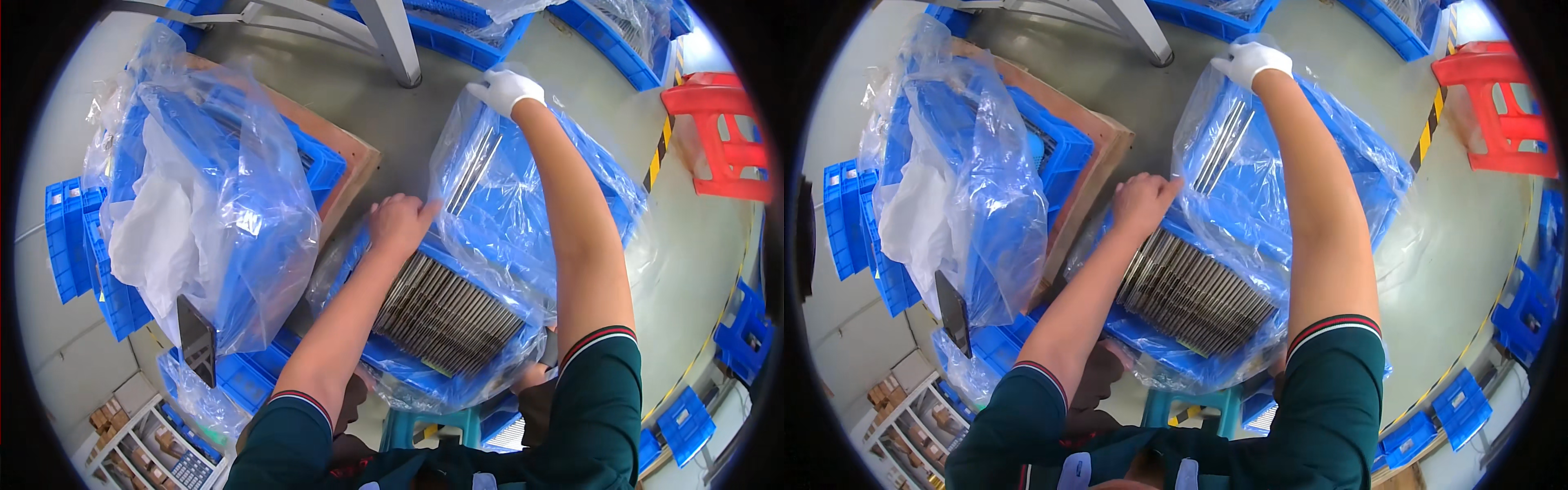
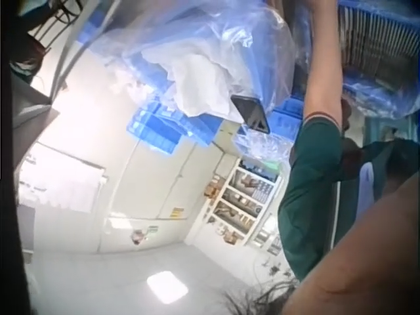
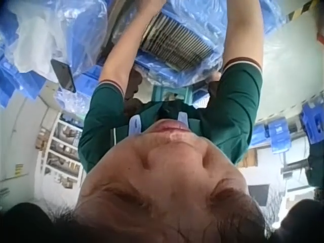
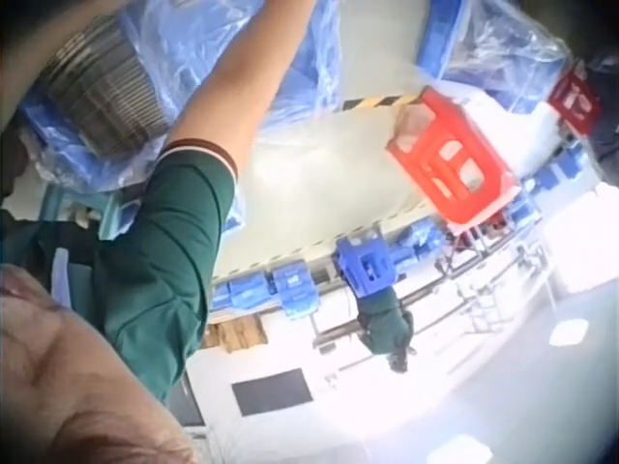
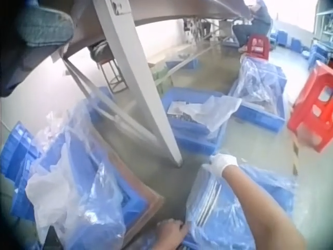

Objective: Sorting and inspecting thin metal rods and placing them into blue plastic bins.

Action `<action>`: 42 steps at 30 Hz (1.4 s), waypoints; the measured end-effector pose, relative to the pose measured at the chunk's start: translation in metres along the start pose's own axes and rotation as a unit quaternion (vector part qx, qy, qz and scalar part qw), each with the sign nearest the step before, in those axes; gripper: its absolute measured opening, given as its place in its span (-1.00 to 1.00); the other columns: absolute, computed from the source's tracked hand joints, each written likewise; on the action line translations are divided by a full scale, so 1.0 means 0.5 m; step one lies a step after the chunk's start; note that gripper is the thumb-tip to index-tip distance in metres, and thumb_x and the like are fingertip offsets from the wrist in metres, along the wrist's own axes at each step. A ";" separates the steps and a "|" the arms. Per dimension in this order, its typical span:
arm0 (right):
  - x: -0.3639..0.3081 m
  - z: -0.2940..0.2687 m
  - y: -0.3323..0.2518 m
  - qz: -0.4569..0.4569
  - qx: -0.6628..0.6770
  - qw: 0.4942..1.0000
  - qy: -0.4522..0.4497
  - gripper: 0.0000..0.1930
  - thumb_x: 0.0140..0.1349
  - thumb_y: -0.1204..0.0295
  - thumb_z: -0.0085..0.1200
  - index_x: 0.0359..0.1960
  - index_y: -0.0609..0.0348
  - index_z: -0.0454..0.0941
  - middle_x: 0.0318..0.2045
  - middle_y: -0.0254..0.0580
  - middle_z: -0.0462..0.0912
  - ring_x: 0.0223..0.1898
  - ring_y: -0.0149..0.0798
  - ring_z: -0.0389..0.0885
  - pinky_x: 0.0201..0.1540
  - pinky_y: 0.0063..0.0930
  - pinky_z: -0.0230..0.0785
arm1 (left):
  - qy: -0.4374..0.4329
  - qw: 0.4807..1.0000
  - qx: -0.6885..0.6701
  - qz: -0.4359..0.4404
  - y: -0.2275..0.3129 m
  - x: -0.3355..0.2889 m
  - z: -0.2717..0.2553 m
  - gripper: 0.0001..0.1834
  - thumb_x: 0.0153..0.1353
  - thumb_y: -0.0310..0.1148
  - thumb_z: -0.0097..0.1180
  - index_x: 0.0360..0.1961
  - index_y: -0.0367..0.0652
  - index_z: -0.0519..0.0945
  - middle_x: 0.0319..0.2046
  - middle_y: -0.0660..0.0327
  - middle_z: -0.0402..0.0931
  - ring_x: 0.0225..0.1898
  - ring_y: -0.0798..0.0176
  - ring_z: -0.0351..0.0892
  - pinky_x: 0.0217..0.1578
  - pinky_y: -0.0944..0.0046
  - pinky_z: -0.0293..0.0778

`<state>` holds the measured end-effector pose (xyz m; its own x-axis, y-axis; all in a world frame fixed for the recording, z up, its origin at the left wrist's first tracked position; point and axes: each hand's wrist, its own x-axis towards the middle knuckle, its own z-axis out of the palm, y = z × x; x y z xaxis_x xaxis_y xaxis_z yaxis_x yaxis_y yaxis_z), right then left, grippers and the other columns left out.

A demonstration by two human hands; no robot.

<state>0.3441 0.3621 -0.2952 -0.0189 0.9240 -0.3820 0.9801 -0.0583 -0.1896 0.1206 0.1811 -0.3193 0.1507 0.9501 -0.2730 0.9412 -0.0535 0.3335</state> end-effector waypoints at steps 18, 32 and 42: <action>-0.002 0.043 0.162 0.095 0.037 0.993 0.056 -0.38 0.16 -0.16 -0.20 0.07 0.03 0.42 -0.07 -0.07 0.56 -0.01 -0.08 0.51 0.03 -0.29 0.32 | -0.165 0.970 0.179 0.024 -0.012 0.129 0.084 -0.80 0.00 -0.42 0.00 -0.40 -0.08 0.68 -0.33 0.07 0.62 -0.21 0.03 0.62 -0.14 0.04 0.41; -0.575 -0.025 0.372 -0.114 -0.182 0.976 -0.027 -0.81 -0.02 0.25 0.07 -0.37 -0.05 0.62 -0.29 -0.30 0.59 -0.08 -0.21 0.46 0.09 -0.17 0.17 | 0.133 0.935 -0.151 0.293 0.219 -0.035 -0.025 -0.75 -0.02 -0.16 0.17 -0.48 -0.12 0.56 -0.56 0.11 0.51 -0.43 0.04 0.51 -0.40 0.04 0.36; -0.705 0.135 0.393 0.018 -0.211 0.977 -0.023 -0.70 0.05 0.15 0.04 -0.36 0.07 0.63 -0.31 -0.20 0.57 -0.04 -0.15 0.40 0.26 -0.12 -0.06 | -0.113 0.912 0.065 0.390 0.352 -0.230 0.145 -0.75 -0.09 -0.11 0.21 -0.56 -0.06 0.65 -0.41 0.19 0.54 -0.21 0.16 0.48 -0.16 0.15 0.30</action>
<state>0.5299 -0.0005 -0.2588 0.0177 0.9053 -0.4243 0.9742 0.0799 0.2111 0.2909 0.0403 -0.2945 0.8339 0.5208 -0.1828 0.5470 -0.7355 0.3998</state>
